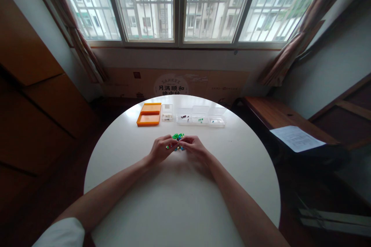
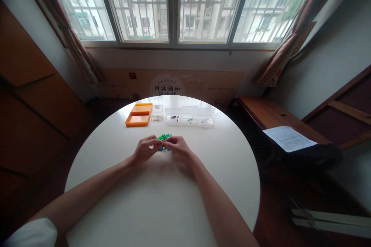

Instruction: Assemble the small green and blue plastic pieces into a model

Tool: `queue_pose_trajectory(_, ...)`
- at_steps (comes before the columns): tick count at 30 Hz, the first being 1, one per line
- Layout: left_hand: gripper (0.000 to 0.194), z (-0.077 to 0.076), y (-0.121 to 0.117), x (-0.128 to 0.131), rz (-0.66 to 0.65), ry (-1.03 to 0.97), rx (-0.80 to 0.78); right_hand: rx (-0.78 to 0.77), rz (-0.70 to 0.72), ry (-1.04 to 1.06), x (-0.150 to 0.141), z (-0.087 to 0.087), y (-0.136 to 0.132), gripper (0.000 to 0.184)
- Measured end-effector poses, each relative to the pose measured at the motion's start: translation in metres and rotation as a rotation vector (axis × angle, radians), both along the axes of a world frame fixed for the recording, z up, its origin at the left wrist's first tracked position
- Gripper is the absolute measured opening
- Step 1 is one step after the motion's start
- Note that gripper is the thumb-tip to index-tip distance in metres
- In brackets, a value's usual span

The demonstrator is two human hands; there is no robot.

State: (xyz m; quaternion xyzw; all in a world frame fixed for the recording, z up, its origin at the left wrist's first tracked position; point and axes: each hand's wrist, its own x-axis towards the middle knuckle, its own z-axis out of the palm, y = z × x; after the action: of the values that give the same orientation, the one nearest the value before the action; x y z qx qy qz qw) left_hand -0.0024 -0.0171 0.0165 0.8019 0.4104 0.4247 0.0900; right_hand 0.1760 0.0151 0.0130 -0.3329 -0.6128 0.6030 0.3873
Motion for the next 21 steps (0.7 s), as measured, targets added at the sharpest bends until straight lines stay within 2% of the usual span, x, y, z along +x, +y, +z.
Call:
queue_pose_trajectory(8,0.017,-0.0006,0.0001,-0.0005,-0.004,0.007,-0.014,-0.011,-0.001,0.002,-0.0006,0.0037,-0.0014,0.034)
queue_pose_trajectory(21,0.016,0.0000,0.0001,-0.0005,-0.006,0.020,-0.015,0.009,0.008,-0.001,-0.0004,-0.0013,0.0018,0.032)
